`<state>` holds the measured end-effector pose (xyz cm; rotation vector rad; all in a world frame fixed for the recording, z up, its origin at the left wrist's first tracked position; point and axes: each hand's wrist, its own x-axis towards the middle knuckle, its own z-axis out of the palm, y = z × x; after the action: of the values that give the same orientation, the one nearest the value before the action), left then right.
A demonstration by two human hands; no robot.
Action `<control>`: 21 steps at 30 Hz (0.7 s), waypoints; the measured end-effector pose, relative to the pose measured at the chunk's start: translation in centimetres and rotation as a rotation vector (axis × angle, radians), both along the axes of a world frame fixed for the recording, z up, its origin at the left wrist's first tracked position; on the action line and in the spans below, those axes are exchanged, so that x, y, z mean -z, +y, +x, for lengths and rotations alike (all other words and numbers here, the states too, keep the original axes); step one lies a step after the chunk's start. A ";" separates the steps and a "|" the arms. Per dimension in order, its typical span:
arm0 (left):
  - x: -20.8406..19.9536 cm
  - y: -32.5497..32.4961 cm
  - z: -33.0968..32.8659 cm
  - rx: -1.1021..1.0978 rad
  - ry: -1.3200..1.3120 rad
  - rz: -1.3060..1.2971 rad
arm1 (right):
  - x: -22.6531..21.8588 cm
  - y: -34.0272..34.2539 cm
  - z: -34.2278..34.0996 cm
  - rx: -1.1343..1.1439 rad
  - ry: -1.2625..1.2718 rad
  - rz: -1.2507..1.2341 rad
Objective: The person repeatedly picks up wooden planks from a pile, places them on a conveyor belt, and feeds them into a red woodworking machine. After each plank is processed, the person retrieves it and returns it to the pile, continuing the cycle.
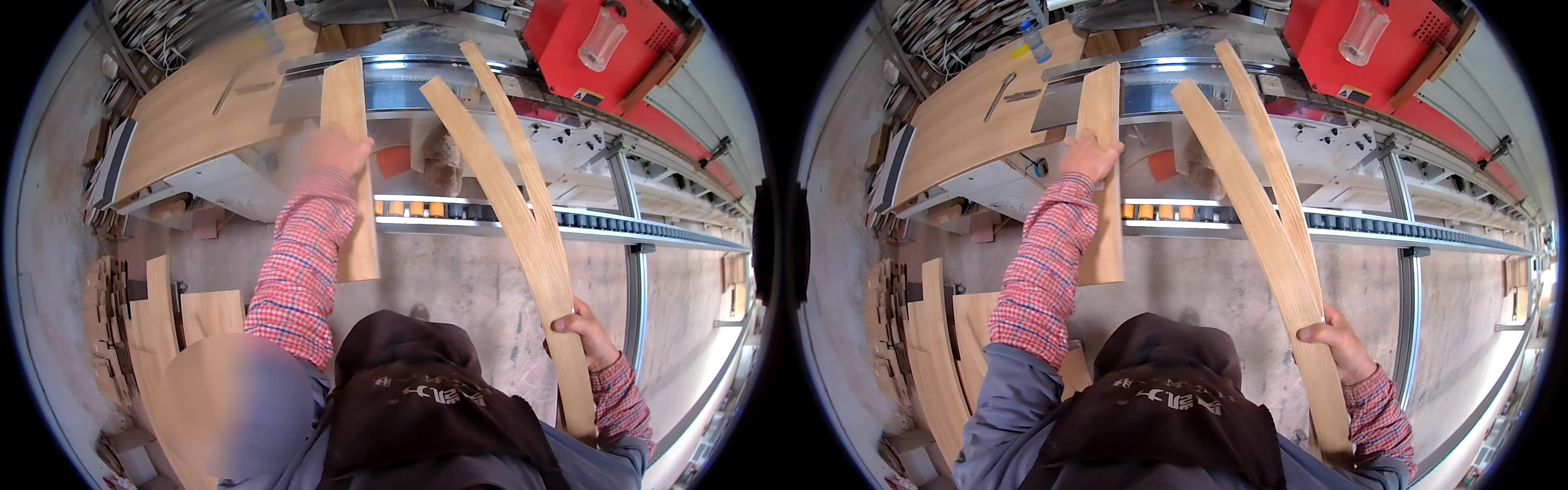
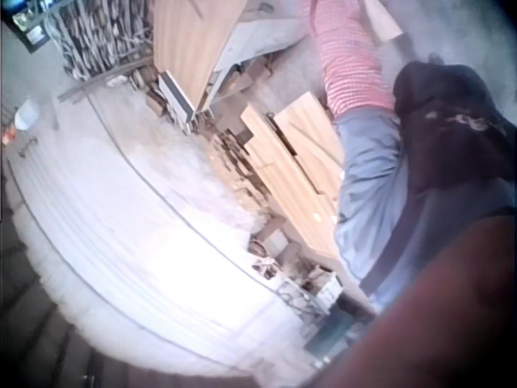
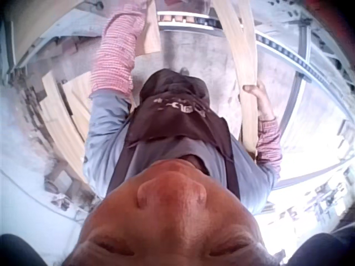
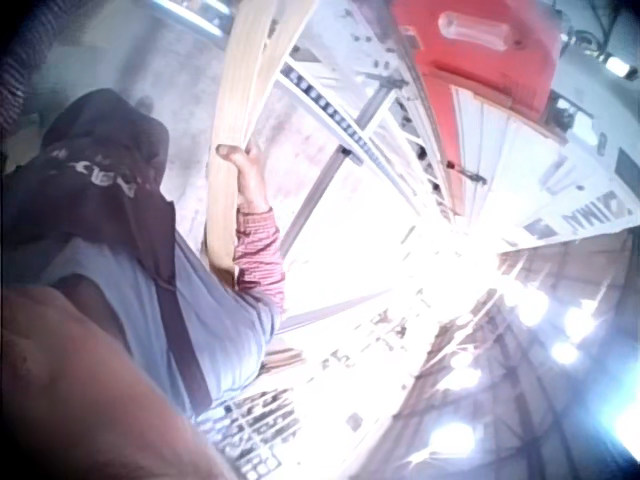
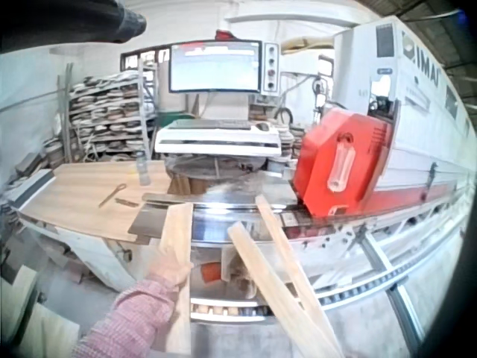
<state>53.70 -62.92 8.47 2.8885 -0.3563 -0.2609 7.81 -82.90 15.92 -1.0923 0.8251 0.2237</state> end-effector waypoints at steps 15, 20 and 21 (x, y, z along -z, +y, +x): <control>-3.4 -5.1 -1.1 0.613 -0.406 -0.224 | 7.4 6.0 2.7 0.215 -0.083 0.164; -1.5 -13.9 -8.9 1.094 -0.383 -0.634 | 8.7 6.0 3.9 0.275 -0.094 0.273; 0.3 -15.2 -9.0 1.098 -0.379 -0.627 | 10.0 6.0 3.7 0.255 -0.137 0.274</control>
<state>44.66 -78.14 8.15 1.8469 -1.6992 0.2176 11.51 -76.92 5.93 -0.7296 0.7763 0.0446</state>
